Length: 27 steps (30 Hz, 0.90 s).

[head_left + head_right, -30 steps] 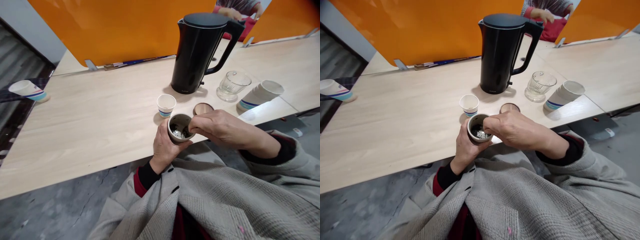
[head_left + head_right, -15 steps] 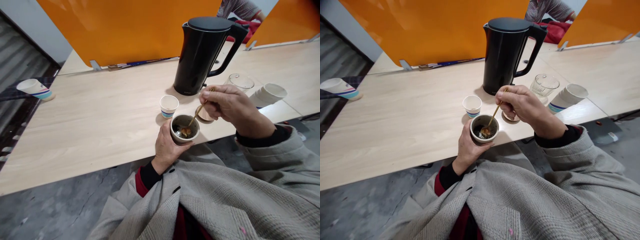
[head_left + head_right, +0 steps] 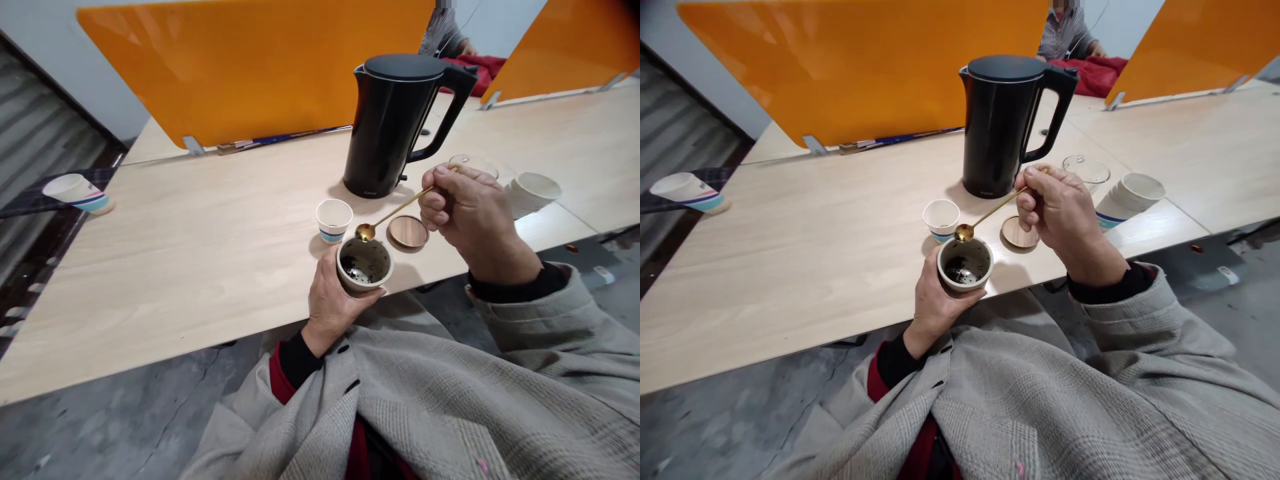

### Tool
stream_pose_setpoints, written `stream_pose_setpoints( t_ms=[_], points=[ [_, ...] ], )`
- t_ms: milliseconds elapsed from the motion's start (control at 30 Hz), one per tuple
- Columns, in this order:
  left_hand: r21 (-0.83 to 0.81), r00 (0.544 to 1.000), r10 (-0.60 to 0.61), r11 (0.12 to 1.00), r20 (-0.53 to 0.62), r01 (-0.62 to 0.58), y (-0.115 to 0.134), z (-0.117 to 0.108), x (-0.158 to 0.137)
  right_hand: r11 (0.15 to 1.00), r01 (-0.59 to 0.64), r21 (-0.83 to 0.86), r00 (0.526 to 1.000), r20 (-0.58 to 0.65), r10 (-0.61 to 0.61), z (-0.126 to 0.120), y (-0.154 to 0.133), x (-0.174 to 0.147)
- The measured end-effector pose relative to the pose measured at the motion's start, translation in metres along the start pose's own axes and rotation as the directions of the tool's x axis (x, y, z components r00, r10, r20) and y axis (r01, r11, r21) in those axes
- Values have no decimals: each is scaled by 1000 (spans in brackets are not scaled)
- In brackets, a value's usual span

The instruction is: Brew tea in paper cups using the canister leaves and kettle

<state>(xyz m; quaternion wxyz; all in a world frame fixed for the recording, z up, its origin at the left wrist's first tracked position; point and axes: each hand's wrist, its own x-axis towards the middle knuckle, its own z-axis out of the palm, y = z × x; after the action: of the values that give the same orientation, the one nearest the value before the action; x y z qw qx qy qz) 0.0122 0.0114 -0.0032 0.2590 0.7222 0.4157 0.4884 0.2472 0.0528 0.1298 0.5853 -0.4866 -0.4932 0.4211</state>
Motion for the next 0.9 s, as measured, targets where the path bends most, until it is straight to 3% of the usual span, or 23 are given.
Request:
stream_pose_setpoints(
  t_ms=[100,200,267,367,433,600,767,900],
  points=[
    [12,1000,-1,1000,-6,1,-1,1,0,987,157,25,983,-100,-153,10,-8,-5],
    [17,1000,4,1000,-8,-4,-2,1,-1,930,366,-20,910,-200,-362,26,-8,-12],
    [13,1000,-4,1000,-4,4,-1,1,0,895,427,-130,892,-104,-441,37,-3,-14],
    [9,1000,-30,1000,10,30,0,0,0,873,400,-278,916,168,-365,48,8,-13],
    [6,999,-32,999,14,32,0,0,0,879,364,-309,928,206,-312,50,14,-11],
    [5,1000,-3,1000,-3,3,-2,1,0,929,325,-178,944,7,-329,45,18,-8],
    [10,1000,-22,1000,-1,22,-2,1,0,969,224,100,970,-116,-212,34,28,-4],
    [4,1000,-22,1000,-6,22,-1,0,0,973,191,132,971,-170,-168,19,37,1]
  ],
)
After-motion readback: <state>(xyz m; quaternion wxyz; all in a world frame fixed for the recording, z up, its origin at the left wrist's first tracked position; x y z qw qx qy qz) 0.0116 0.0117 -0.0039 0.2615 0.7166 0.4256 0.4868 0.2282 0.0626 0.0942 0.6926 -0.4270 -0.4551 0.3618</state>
